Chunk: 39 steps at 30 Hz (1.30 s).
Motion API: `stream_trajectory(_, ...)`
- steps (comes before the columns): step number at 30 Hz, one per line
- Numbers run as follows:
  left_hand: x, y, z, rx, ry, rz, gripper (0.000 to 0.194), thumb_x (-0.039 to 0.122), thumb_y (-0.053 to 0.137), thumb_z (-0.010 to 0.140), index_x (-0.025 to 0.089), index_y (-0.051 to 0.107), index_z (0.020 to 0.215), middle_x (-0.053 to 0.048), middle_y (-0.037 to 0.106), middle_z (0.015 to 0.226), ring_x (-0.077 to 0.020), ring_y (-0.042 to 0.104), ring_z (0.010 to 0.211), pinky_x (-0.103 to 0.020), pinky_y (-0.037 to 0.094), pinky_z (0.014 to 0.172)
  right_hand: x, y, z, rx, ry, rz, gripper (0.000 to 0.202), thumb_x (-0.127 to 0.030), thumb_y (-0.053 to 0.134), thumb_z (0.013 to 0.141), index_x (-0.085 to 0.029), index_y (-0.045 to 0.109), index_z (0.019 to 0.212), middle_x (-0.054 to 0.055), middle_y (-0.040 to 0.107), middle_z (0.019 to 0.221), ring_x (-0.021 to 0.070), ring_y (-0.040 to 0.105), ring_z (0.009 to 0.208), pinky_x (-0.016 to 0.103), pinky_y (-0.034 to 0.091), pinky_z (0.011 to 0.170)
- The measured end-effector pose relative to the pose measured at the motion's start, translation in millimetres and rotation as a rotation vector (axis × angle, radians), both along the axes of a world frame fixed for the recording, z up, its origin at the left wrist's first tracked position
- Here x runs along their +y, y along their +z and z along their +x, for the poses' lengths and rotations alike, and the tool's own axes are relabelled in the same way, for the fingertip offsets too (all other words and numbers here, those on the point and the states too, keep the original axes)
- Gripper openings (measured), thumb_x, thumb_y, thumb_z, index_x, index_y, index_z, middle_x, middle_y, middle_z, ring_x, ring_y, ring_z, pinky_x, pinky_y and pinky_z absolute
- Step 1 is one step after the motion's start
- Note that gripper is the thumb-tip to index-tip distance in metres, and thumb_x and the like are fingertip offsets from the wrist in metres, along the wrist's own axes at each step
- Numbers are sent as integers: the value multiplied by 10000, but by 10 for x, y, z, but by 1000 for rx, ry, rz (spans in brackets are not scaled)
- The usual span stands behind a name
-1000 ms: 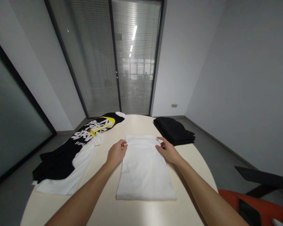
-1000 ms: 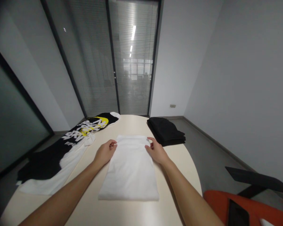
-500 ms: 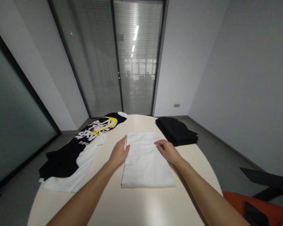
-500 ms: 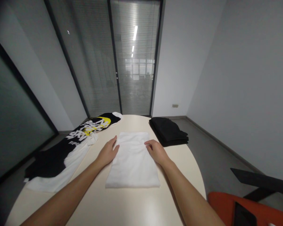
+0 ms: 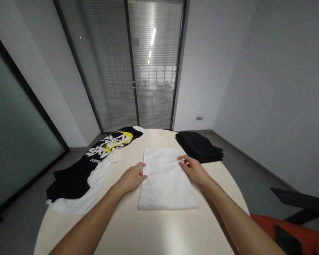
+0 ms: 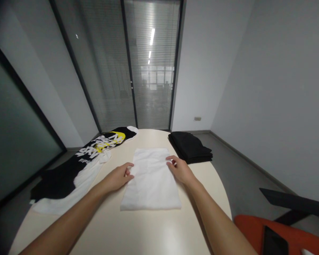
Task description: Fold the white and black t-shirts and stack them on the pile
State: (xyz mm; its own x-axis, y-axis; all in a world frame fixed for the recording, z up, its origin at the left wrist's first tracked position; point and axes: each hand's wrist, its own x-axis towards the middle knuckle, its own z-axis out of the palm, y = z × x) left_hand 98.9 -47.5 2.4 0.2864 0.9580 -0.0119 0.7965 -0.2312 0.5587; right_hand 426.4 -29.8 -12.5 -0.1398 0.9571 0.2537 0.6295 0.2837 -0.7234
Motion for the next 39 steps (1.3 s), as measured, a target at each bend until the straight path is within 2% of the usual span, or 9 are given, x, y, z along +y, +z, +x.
stream_trajectory(3,-31,-15,69,15,23,38,414,256,628,875,206,582,1284,-19,706,945,-184,663,867,-253,421,738,-96,34,29,-82,68,-94,449,-475,638,871,-209,657,1234,8,633,794,153,563,660,266,423,633)
stream_trajectory(6,-27,-69,163,32,71,109,358,241,608,903,228,594,1260,-20,708,953,-190,671,883,-254,417,735,-137,26,14,-137,124,-110,400,-379,670,854,-216,670,1219,37,668,920,170,594,740,278,450,687)
stream_trajectory(9,52,-137,233,-17,149,188,323,232,612,911,237,613,1234,-34,720,980,-204,680,931,-259,426,750,-49,-18,-76,-198,61,-21,338,-283,629,876,-205,675,1202,69,663,1052,185,616,832,304,468,792)
stream_trajectory(13,158,-154,219,-228,248,96,332,231,543,945,204,599,1270,-46,741,978,-166,697,789,-252,461,734,114,-21,-209,-286,-90,123,301,-252,585,908,-213,655,1198,89,633,1198,186,636,898,301,457,841)
stream_trajectory(18,61,-49,79,-237,139,-65,486,321,662,847,143,573,1291,-33,732,854,-183,686,758,-252,466,679,3,124,-209,-401,-216,-45,392,-455,625,888,-218,594,1199,59,694,901,219,645,800,288,401,664)
stream_trajectory(22,-76,73,34,-266,-34,-337,701,323,678,793,77,441,1405,30,656,652,-170,621,577,-247,428,560,-223,269,-92,-382,-89,-200,444,-516,649,856,-228,571,1185,25,691,799,188,614,701,271,351,595)
stream_trajectory(30,-89,180,-50,-299,-181,-533,830,325,688,743,107,364,1476,33,656,711,-132,592,513,-222,347,499,-328,422,218,-32,309,-638,734,-460,779,732,-201,456,1338,-63,577,667,100,482,519,226,361,505)
stream_trajectory(35,-34,140,-145,-259,-231,-560,809,353,683,745,147,393,1472,41,647,732,-124,582,501,-221,322,489,-314,408,310,13,352,-721,614,-427,811,661,-204,526,1158,-69,558,668,91,470,523,217,382,500)
stream_trajectory(39,-38,159,-149,-174,-199,-478,721,352,665,761,163,473,1431,35,650,730,-137,565,532,-236,346,514,-308,411,272,-14,398,-607,429,-380,790,677,-198,580,1004,-76,506,655,86,436,569,207,345,527)
